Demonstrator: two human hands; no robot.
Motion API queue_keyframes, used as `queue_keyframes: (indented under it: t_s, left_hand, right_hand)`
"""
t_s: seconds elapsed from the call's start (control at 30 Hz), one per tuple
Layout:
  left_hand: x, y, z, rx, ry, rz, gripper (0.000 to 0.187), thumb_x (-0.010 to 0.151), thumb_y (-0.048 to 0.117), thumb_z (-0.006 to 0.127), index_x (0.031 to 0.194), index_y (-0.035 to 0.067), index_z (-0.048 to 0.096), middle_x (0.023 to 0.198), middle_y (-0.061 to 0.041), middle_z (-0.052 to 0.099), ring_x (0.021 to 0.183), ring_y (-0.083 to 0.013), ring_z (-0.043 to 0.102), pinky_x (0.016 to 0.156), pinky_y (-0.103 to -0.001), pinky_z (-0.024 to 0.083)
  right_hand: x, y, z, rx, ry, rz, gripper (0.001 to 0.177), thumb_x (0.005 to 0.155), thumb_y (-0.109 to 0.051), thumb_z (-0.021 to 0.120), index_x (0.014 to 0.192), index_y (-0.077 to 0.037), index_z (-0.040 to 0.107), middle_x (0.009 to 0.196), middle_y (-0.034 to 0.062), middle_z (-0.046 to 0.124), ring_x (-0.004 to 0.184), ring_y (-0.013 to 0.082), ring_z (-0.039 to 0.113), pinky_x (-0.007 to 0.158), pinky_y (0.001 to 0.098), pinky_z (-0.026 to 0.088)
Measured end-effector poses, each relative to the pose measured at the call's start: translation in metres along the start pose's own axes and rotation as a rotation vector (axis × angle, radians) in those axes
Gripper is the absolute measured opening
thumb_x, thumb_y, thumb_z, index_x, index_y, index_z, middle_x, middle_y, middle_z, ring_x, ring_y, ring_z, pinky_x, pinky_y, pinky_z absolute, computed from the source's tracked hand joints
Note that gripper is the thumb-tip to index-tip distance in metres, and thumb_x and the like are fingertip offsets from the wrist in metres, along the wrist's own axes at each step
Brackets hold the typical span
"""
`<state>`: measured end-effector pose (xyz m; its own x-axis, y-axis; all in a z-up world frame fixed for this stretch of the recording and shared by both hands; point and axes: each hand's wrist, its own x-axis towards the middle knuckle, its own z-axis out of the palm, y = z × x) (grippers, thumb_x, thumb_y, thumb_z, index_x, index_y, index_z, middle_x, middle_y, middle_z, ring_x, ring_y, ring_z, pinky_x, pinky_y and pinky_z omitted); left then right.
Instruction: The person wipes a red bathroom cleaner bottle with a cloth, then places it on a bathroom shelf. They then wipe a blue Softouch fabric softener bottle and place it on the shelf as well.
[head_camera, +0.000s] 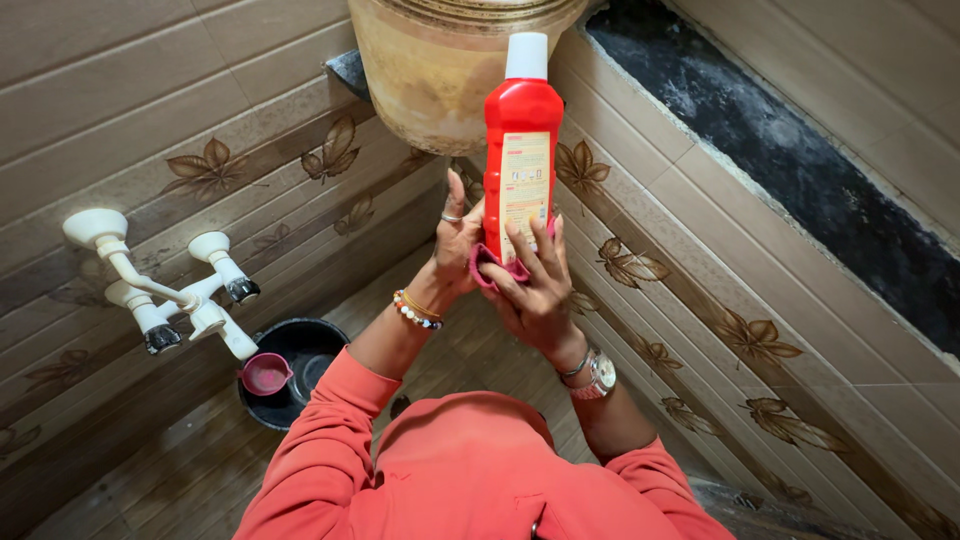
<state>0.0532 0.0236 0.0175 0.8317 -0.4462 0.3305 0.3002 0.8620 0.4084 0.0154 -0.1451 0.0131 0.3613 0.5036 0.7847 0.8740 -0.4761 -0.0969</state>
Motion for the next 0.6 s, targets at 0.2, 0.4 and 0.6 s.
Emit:
queue_keyframes:
  t_s: [0.2, 0.4, 0.6]
  left_hand:
    - [0.011, 0.003, 0.007, -0.093, -0.101, 0.064, 0.089, 0.108, 0.072, 0.035, 0.162, 0.002, 0.038, 0.146, -0.026, 0.057, 0.127, -0.0378, 0.063, 0.114, -0.054, 0.049]
    - [0.023, 0.004, 0.029, -0.092, -0.033, 0.029, 0.093, 0.095, 0.077, 0.035, 0.154, 0.005, 0.039, 0.134, -0.025, 0.06, 0.123, -0.043, 0.065, 0.1, -0.057, 0.057]
    - [0.026, -0.004, 0.043, -0.228, -0.167, 0.05, 0.101, 0.1, 0.083, 0.033, 0.158, 0.001, 0.041, 0.133, -0.028, 0.062, 0.116, -0.0401, 0.067, 0.101, -0.057, 0.057]
  right_hand:
    - [-0.039, 0.024, 0.02, 0.009, 0.236, -0.02, 0.046, 0.11, -0.042, 0.057, 0.145, -0.015, 0.047, 0.165, 0.016, 0.037, 0.156, 0.0417, 0.032, 0.13, 0.0661, 0.025]
    - [-0.038, 0.016, 0.029, 0.368, 0.423, 0.406, 0.045, 0.11, -0.038, 0.054, 0.147, -0.015, 0.045, 0.165, 0.0169, 0.037, 0.156, 0.0425, 0.031, 0.131, 0.065, 0.025]
    - [-0.016, -0.004, 0.023, 0.659, 0.438, 0.542, 0.044, 0.11, -0.034, 0.051, 0.149, -0.015, 0.044, 0.165, 0.0178, 0.036, 0.157, 0.0434, 0.03, 0.131, 0.0639, 0.025]
